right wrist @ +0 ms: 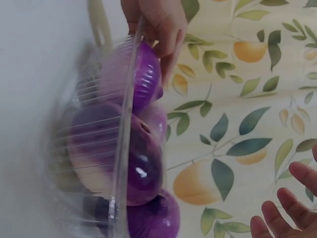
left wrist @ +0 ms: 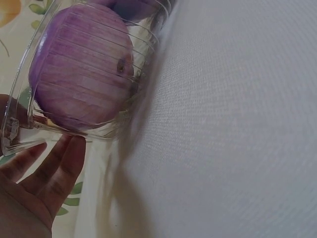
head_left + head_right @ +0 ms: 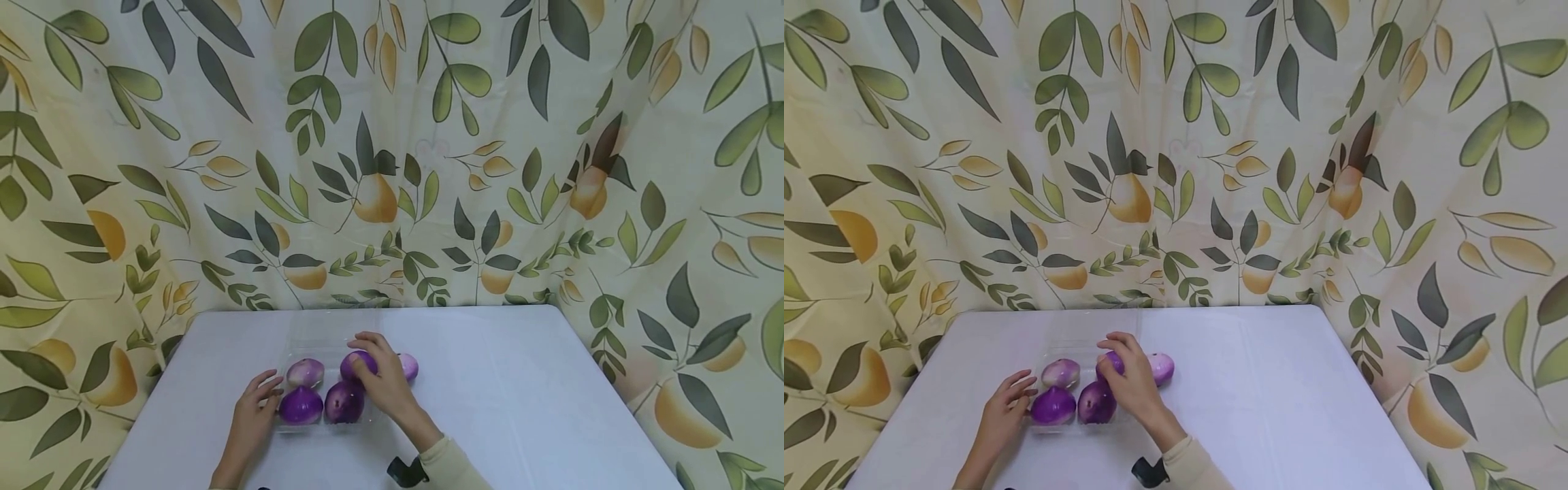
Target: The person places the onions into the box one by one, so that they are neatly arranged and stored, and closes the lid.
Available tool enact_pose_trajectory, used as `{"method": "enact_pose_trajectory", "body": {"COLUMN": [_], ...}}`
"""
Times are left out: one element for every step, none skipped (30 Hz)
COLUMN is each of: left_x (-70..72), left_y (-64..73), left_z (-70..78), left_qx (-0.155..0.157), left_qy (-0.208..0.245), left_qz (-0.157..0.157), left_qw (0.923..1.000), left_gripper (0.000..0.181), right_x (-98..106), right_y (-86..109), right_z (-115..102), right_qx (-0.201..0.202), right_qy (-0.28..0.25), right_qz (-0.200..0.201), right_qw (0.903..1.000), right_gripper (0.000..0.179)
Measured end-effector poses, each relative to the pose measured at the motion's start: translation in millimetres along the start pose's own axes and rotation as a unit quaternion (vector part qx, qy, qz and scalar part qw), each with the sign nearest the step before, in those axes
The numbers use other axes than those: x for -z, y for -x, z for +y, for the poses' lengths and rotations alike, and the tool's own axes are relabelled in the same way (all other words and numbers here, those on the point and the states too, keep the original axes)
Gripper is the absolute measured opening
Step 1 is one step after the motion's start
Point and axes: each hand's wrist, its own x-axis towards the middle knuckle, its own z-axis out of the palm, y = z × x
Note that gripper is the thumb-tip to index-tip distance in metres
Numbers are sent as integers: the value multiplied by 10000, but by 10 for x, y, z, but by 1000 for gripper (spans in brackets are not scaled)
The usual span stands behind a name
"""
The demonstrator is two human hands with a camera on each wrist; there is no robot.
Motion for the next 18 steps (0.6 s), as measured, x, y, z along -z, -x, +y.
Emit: {"method": "enact_pose_trajectory", "body": {"left_x": [0,-1,-2,-5,-8,-10,-13,-15,-16,-17,-18,-17,-16,-14,-9,-4,1,6], "left_y": [0,0,0,1,2,3,3,4,5,6,5,5,6,6,10,13,16,19], "left_z": [1,2,3,3,3,3,3,3,4,6,7,11,14,17,25,28,30,31], "left_qx": [-7,-2,-2,-1,3,3,8,7,1,2,-4,-25,-45,-68,-84,-77,-74,-70], "left_qy": [-5,-22,-34,-36,-36,-31,-30,-31,-29,-9,-3,10,7,3,-1,2,-17,-14], "left_qz": [11,12,18,21,22,25,23,18,21,20,16,22,17,16,20,26,28,26], "left_qw": [10000,10000,10000,10000,10000,10000,10000,10000,10000,10000,10000,10000,10000,10000,10000,10000,10000,10000], "left_gripper": [37,37,36,36,36,36,36,36,36,36,36,36,36,36,36,36,36,36], "right_x": [12,23,34,48,62,76,89,102,115,129,141,153,165,175,185,193,201,209], "right_y": [6,11,14,20,26,31,34,37,40,44,46,48,51,54,55,56,59,62], "right_z": [-14,-28,-39,-51,-62,-71,-78,-85,-90,-99,-106,-111,-115,-117,-120,-119,-118,-117], "right_qx": [39,93,149,182,213,254,281,308,320,323,351,376,393,431,444,474,487,482], "right_qy": [-24,-30,-33,-30,-30,-36,-15,-15,-12,-7,-11,-1,-4,-9,-13,-19,-6,11], "right_qz": [-4,-2,0,2,2,8,17,27,32,42,66,88,110,129,135,147,160,173], "right_qw": [10000,10000,9999,9998,9998,9997,9996,9995,9995,9995,9994,9993,9992,9990,9989,9988,9987,9987], "right_gripper": [28,27,27,27,27,27,27,27,27,27,27,27,26,26,26,26,26,26]}}
